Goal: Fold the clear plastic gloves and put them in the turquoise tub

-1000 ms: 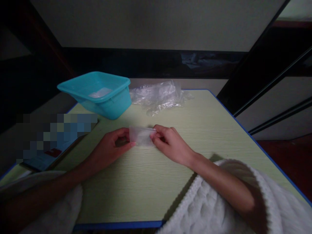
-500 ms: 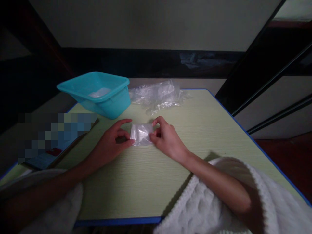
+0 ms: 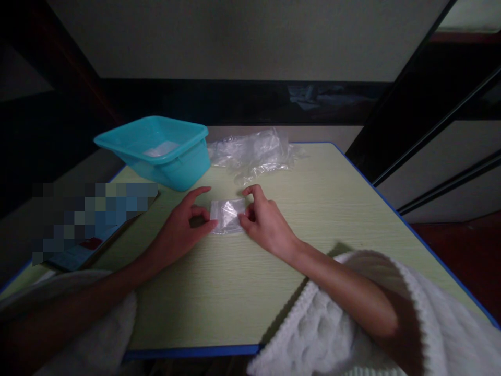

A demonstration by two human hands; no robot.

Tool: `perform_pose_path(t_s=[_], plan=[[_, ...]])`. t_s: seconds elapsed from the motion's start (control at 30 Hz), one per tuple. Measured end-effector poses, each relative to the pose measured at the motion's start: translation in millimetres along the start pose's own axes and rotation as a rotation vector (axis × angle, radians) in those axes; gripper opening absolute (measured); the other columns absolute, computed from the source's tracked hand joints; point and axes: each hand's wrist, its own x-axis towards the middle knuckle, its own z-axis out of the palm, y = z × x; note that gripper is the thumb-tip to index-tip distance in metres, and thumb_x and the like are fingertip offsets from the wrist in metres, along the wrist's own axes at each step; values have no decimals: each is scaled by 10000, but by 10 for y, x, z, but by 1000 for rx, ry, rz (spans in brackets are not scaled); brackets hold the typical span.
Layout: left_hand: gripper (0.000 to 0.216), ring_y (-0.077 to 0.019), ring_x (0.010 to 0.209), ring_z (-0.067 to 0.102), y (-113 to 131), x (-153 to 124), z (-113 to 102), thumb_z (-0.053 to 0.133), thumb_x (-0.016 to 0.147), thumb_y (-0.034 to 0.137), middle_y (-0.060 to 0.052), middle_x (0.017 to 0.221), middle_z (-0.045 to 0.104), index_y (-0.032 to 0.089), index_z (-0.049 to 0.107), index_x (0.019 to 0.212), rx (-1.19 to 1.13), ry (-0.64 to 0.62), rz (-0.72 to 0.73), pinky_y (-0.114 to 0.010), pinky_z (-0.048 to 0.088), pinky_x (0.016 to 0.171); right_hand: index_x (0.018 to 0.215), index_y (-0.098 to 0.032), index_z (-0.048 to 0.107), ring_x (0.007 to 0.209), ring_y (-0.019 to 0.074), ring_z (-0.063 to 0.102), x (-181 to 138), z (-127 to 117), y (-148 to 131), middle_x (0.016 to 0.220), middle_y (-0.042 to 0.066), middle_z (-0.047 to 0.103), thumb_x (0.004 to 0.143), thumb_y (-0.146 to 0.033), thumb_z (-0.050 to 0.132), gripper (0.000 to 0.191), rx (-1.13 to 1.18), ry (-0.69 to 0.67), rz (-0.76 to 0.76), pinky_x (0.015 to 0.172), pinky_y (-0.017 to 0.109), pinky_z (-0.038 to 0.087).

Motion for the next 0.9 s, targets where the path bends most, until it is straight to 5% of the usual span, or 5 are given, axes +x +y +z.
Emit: perform_pose_path(t_s=[0.47,0.9], plan=[[535,-115,594,542,-28,3,9,579,687,139,82,605,525,131,429,1200,63,36,-1,-238,423,638,1052,-169,382,456,119,424,2,-3,3,527,-77,479,721,-138,477,346,-130,-9,-8,503,241,295],[674,-152,629,595,83,-45,-65,648,603,163,78,581,597,124,406,1231,54,-30,-108,-284,461,705,1077,-173,387,506,132,466,-8,-5,-17,562,-62,513,739,-134,473,351,-187,-18,10,515,241,290]])
